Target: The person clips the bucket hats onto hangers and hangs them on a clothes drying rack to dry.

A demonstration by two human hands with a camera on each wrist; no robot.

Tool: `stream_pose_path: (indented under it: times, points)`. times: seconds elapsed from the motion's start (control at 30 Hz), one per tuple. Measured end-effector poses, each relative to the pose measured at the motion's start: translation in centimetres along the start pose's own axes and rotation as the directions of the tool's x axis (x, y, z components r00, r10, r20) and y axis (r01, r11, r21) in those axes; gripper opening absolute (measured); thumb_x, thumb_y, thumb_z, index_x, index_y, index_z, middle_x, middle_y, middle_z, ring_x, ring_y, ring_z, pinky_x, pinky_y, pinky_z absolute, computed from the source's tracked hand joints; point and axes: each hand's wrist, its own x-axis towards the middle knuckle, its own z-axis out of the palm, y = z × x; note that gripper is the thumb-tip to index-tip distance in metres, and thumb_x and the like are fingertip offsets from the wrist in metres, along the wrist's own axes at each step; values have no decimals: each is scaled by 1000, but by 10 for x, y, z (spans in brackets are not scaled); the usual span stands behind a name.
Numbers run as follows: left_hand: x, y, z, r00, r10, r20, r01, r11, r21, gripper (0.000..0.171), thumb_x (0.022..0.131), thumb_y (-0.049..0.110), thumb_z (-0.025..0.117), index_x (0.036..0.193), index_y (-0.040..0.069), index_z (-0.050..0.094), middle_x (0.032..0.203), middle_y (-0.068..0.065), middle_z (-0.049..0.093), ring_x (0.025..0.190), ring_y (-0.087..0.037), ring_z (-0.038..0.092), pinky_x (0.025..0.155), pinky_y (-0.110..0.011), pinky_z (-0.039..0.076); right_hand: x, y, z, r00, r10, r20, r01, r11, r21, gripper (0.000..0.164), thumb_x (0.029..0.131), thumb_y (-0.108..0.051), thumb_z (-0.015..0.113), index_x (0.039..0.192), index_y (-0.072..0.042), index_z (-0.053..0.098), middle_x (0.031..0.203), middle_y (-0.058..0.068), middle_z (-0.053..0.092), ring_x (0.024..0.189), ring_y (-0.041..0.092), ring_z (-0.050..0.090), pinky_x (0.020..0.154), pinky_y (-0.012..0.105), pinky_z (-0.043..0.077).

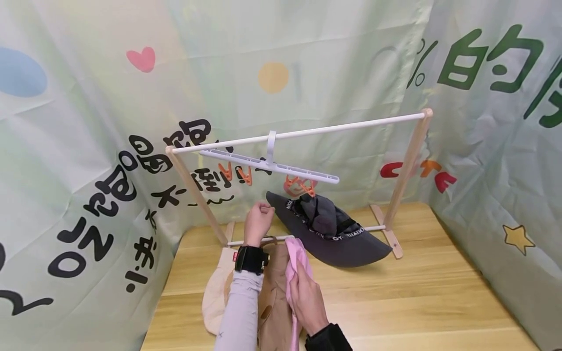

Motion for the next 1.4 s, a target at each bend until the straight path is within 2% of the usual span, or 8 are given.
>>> stream_pose_path:
  times: [0.27,0.43,0.57,0.7,0.9,1.0,1.1,1.4]
  points:
    - [9,30,9,984,81,-161,-77,997,27,48,91,24,81,128,-2,66,116,-18,73,108,-34,69,97,-50,51,12,-1,-6,1000,-3,-24,4,1000,30,30,100,3,56,129,0,63,93,23,74,66,31,71,56,43,56]
    - [12,52,15,971,151,-184,-143,988,54,57,89,24,85,134,-3,63,122,-20,69,113,-36,65,100,-50,50,18,-2,-10,1000,15,-9,-15,998,61,38,102,1,54,139,1,61,105,21,76,80,34,75,66,46,59]
    - [13,62,22,964,174,-203,-157,983,96,54,89,22,85,132,-3,65,120,-18,71,111,-36,66,101,-49,48,20,-1,-13,1000,30,4,-30,997,72,44,102,0,54,146,3,57,113,22,75,88,35,76,73,48,59]
    - [15,66,29,955,189,-230,-159,977,141,49,89,20,85,130,-2,67,118,-16,72,108,-35,67,100,-50,48,21,0,-15,999,37,11,-38,997,69,41,102,1,54,142,1,61,111,22,75,87,34,75,73,48,58]
    - [23,69,43,943,202,-263,-162,972,168,49,88,32,86,121,1,69,113,-17,72,104,-37,66,96,-52,49,25,5,-18,999,46,-6,-46,998,52,43,99,2,58,141,1,62,99,23,75,75,29,70,67,45,56]
    - [26,70,49,932,213,-294,-165,970,180,48,86,35,87,115,1,70,109,-16,71,101,-37,66,96,-52,49,26,6,-18,998,61,-6,-61,997,56,43,99,1,59,142,2,62,107,23,75,80,31,73,71,47,57]
    - [27,70,53,916,235,-326,-178,964,197,45,85,34,88,109,0,69,105,-17,70,98,-37,65,95,-53,49,26,7,-17,998,66,-4,-65,996,61,42,99,0,59,141,2,63,97,17,75,79,25,71,72,46,58]
    - [24,74,63,896,289,-337,-198,939,280,26,90,23,84,98,3,68,91,-13,69,98,-37,67,97,-53,49,26,10,-22,997,69,16,-70,996,53,40,99,0,60,139,4,64,112,23,76,88,34,74,75,48,58]
